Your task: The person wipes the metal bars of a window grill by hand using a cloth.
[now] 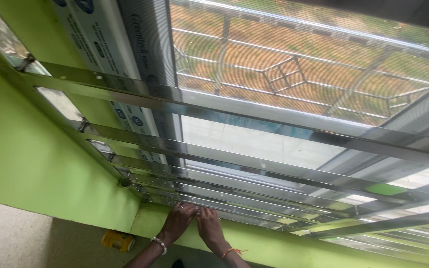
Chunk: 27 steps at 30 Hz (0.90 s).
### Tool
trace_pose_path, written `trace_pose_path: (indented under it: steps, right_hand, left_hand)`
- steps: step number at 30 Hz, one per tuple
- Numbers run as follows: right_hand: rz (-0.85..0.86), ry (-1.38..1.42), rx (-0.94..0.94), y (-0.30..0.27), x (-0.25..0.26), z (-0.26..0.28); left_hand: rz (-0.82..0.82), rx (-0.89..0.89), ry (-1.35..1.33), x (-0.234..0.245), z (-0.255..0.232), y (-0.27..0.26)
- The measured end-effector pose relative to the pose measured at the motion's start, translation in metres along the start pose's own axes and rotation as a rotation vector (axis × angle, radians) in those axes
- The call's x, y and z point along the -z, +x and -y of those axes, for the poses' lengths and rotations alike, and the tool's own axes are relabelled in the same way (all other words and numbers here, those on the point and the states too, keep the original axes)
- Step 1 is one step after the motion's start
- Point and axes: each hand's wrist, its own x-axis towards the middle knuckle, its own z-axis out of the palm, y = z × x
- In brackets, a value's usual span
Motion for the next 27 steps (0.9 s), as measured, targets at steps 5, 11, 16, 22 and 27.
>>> trace_pose_path:
  steps: [5,11,16,22,27]
  right_hand:
    - [-0.177,-0.02,0.253,0.046,-0.051,0.045]
    - [-0.132,0.115,0.333,0.085,-0.08,0.078]
    - [-0.113,0.127,0.387,0.09,-0.076,0.077]
    - [-0.16,0.058,0.414,0.066,-0.054,0.059]
    - [-0.067,-0.124,0.172,0.013,-0.009,0.004]
  left_hand:
    - [-0.094,0.193,0.002,0.036,0.04,-0.03]
    - [-0.228,0.329,0.088,0.035,0.081,-0.057]
    - [-0.048,0.451,0.189,0.023,0.093,-0.064]
    - [-0.219,0.247,0.221,0.012,0.062,-0.059]
    - [-0.102,0.22,0.056,-0.013,-0.016,-0.016]
